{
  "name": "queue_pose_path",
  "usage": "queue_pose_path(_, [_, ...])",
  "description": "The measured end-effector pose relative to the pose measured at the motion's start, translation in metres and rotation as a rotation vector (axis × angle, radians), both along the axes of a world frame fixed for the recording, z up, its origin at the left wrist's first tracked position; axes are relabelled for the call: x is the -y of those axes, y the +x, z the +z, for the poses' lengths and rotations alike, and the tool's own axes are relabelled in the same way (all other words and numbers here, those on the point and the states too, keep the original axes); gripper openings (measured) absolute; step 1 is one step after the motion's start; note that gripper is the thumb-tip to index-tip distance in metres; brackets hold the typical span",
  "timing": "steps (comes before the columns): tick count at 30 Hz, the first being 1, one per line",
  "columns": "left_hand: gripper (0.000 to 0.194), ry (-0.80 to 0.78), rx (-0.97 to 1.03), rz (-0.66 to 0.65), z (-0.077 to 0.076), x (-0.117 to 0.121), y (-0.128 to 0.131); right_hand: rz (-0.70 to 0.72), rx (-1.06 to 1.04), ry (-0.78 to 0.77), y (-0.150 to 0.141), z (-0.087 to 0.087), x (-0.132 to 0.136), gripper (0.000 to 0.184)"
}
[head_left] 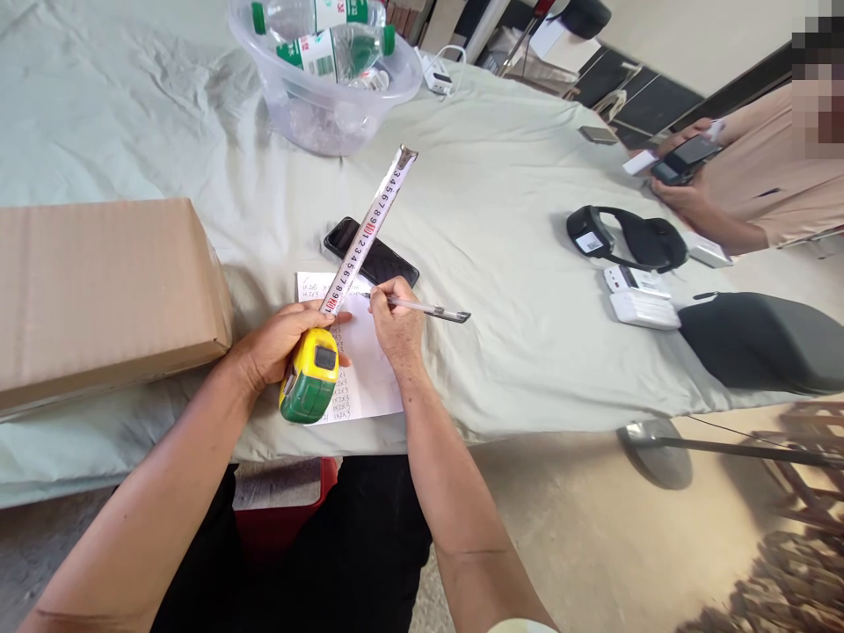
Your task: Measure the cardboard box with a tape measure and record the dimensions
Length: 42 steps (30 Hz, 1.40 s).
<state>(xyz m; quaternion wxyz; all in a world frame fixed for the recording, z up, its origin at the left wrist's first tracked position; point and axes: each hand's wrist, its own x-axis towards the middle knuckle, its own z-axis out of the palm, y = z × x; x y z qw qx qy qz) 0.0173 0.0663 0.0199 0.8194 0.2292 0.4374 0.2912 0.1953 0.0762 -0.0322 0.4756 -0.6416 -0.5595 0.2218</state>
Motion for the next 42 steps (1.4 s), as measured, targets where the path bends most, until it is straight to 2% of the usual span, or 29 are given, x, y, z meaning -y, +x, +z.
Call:
queue_pose_path(7, [0.024, 0.004, -0.01, 0.016, 0.006, 0.002, 0.0, -0.075, -0.212, -0.024, 0.005, 0.001, -0.001, 0.015])
queue_pose_path(11, [0.022, 0.012, -0.006, 0.022, 0.006, 0.003, 0.0, -0.088, -0.26, -0.024, 0.006, 0.003, 0.0, 0.013])
queue_pose_path(13, [0.021, 0.02, 0.014, 0.011, 0.004, 0.003, -0.001, -0.088, -0.294, -0.004, 0.006, 0.005, 0.0, 0.013])
queue_pose_path(19, [0.034, 0.095, 0.017, -0.015, 0.001, 0.005, -0.004, -0.133, -0.465, 0.114, 0.011, 0.011, -0.001, 0.016])
queue_pose_path(24, [0.02, 0.198, 0.032, -0.075, 0.001, 0.011, -0.01, -0.235, -0.506, 0.163, 0.017, 0.013, 0.0, 0.022])
queue_pose_path(27, [0.013, 0.289, 0.075, -0.159, 0.002, 0.019, -0.016, -0.318, -0.558, 0.208, 0.021, 0.01, 0.001, 0.024])
queue_pose_path(30, [0.015, 0.367, 0.129, -0.22, 0.007, 0.031, -0.02, -0.35, -0.657, 0.226, 0.024, 0.008, 0.0, 0.023])
queue_pose_path(32, [0.015, 0.39, 0.163, -0.205, 0.012, 0.043, -0.023, -0.354, -0.718, 0.252, 0.025, 0.008, 0.0, 0.021])
queue_pose_path(36, [0.011, 0.424, 0.215, -0.052, 0.017, 0.075, -0.032, -0.407, -0.789, 0.297, 0.029, 0.011, 0.002, 0.015])
queue_pose_path(39, [0.01, 0.438, 0.245, 0.085, 0.009, 0.109, -0.049, -0.452, -0.797, 0.31, 0.033, 0.017, 0.01, 0.017])
queue_pose_path(42, [0.009, 0.402, 0.247, 0.202, -0.001, 0.141, -0.073, -0.419, -0.77, 0.339, 0.031, 0.027, 0.026, 0.023])
